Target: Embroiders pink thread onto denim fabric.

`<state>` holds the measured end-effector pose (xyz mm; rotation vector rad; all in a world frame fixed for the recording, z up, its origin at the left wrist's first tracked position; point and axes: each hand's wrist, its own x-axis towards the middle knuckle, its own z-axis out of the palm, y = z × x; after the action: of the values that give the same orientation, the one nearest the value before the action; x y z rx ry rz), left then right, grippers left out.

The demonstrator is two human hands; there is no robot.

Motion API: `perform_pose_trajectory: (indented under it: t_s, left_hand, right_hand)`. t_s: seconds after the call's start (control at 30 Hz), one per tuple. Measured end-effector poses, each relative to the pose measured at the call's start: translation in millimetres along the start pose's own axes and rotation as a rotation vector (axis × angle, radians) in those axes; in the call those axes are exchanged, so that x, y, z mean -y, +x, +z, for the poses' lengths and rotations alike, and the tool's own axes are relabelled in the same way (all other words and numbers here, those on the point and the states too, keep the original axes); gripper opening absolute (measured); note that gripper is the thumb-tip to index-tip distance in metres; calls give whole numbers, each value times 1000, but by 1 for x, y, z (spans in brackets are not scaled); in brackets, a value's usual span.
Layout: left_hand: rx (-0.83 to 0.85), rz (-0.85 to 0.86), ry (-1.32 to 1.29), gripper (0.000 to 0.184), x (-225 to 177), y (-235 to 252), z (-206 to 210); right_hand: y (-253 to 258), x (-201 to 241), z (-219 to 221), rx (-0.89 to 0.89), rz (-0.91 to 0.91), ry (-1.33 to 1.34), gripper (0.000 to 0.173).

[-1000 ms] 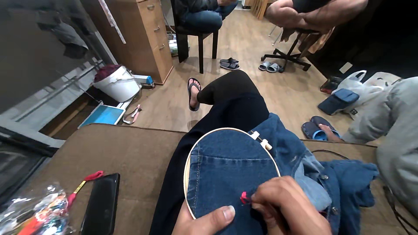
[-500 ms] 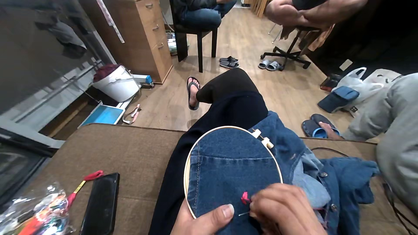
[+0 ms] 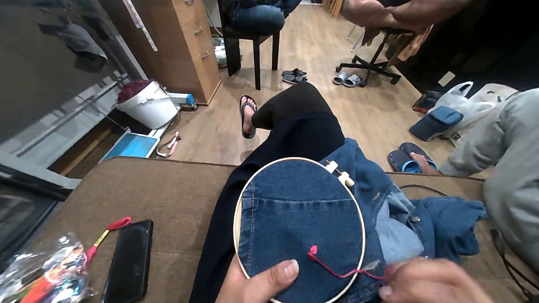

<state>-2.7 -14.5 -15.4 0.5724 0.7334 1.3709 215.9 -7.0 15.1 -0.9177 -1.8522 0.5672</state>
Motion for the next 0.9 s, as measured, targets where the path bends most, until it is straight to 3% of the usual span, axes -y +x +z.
perform_pose_trajectory:
  t_s: [0.27, 0.9]
  left_hand:
    - [59, 27, 20, 32, 4, 0, -6]
    - [85, 59, 23, 34, 8, 0, -8]
  right_hand:
    - [2, 4, 29, 41, 80, -142, 10]
    - [-2, 2, 29, 48, 80, -162, 9]
